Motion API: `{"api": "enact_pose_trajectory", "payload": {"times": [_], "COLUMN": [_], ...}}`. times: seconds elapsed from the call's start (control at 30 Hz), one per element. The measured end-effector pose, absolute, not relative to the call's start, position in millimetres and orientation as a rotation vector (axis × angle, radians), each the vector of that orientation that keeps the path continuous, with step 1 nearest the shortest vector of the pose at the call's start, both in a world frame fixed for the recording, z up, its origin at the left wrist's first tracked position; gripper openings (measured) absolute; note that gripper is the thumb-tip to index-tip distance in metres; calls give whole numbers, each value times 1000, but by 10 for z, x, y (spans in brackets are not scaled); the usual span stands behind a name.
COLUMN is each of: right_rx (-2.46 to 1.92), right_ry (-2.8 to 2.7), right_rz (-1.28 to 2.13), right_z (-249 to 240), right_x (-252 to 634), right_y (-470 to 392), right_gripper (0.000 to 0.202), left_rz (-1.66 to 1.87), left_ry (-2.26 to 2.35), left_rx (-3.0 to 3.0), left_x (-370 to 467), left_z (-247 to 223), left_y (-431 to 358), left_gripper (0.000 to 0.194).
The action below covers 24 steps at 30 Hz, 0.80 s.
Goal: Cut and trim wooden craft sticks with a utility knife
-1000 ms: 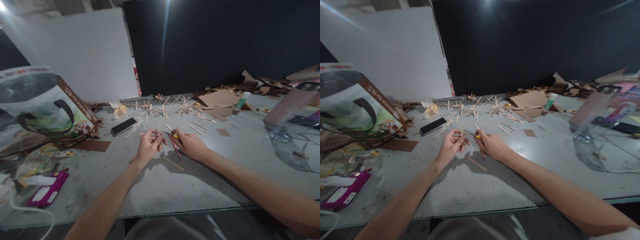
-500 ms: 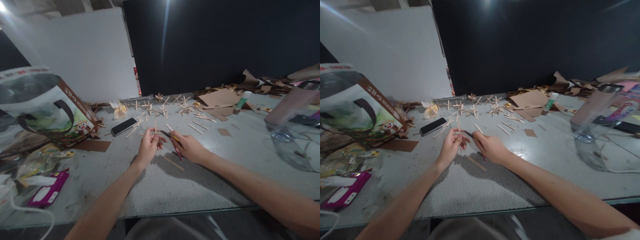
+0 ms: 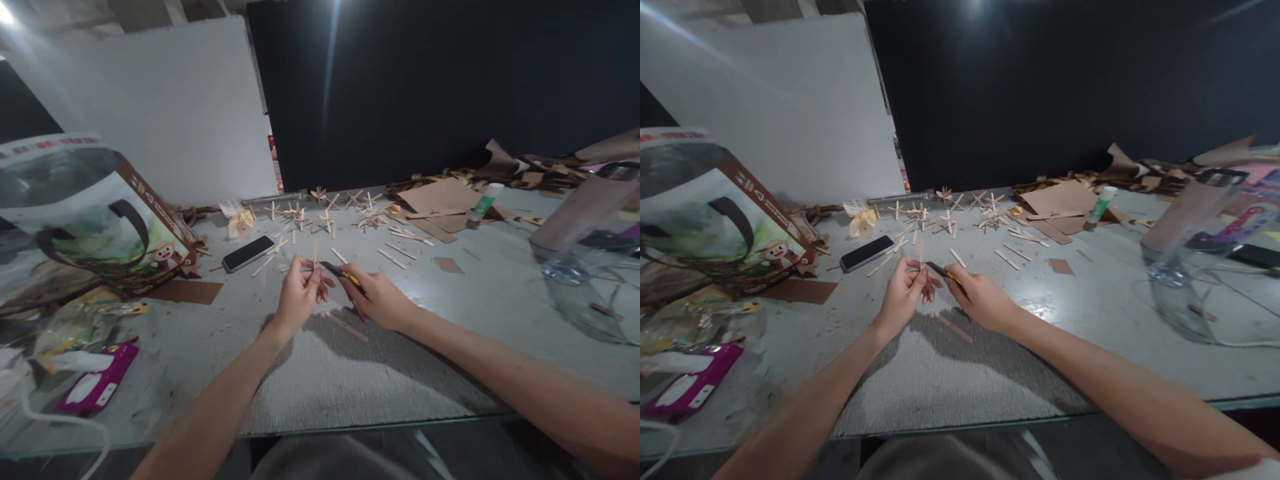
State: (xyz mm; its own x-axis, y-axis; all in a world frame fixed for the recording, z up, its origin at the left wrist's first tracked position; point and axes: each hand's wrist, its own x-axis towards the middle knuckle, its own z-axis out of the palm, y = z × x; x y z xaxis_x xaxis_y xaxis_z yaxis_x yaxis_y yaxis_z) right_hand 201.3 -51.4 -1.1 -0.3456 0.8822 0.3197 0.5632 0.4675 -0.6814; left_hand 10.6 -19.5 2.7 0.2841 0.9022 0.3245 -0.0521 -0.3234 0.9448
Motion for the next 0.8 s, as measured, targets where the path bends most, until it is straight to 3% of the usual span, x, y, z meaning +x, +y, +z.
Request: {"api": "enact_pose_trajectory", "payload": {"times": [0.5,0.8], "right_rx": [-1196,-1216], "right_ry": [-2044,-1980], "right_rz": [610,635], "right_z": [52,-10], "right_x": [1975,1920], "right_y": [-548,-549], "right_gripper": [23,25], "left_rz": [1224,1234], "left_ry": [876,1031], "left_rx": [1586,1884], "left_x": [126,79], "left_z": [3,-51], "left_y": [-216,-188], "left_gripper": [42,14]}}
